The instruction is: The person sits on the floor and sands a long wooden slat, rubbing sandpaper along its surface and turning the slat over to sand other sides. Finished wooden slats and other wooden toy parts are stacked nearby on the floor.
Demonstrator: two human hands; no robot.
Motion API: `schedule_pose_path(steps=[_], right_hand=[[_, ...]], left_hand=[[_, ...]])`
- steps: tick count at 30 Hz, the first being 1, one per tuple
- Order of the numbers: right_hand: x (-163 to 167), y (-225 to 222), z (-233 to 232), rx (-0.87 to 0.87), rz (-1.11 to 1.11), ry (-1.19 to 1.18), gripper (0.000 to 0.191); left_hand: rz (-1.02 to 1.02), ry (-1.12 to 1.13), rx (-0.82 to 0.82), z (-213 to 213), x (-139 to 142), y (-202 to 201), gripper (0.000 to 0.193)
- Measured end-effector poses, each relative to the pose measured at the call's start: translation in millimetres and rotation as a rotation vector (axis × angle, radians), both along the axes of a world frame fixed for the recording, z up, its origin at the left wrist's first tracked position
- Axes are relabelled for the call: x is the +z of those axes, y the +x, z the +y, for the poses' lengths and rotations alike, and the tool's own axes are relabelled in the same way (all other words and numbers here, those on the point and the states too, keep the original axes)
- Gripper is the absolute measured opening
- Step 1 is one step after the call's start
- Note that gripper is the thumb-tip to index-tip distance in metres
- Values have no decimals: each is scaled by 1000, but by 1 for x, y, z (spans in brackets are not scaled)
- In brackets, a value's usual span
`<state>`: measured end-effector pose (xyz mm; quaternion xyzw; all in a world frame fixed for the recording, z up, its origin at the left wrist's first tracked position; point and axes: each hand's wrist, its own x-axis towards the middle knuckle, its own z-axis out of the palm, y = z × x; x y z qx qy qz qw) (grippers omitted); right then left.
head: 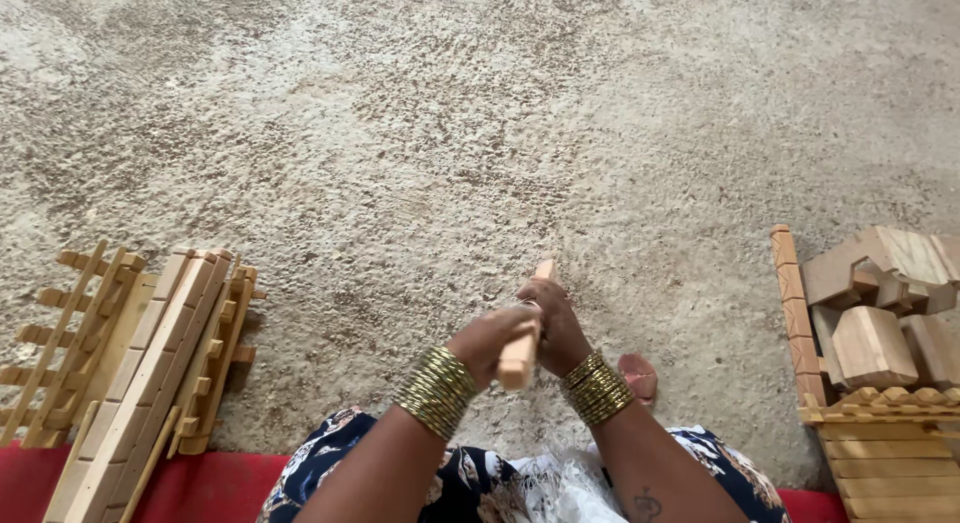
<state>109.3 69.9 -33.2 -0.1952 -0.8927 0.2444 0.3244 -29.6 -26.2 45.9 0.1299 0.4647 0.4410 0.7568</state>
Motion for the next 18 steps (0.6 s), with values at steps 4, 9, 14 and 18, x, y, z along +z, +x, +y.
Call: schedule_pose_path(steps=[4,9,14,18], right_hand=[[-6,-10,5,-155,112,9,33],[-6,-8,23,-311,112,243,33],[-14,-14,20,-344,-23,-110,20],[-14,-19,26,-317,16,-83,31]], left_hand=[[-212,184,104,-10,15,-6,77],[42,448,94,-34,60,14,94],[253,161,256,-36,82,8,92],[202,104,363,-33,67,-22,77]])
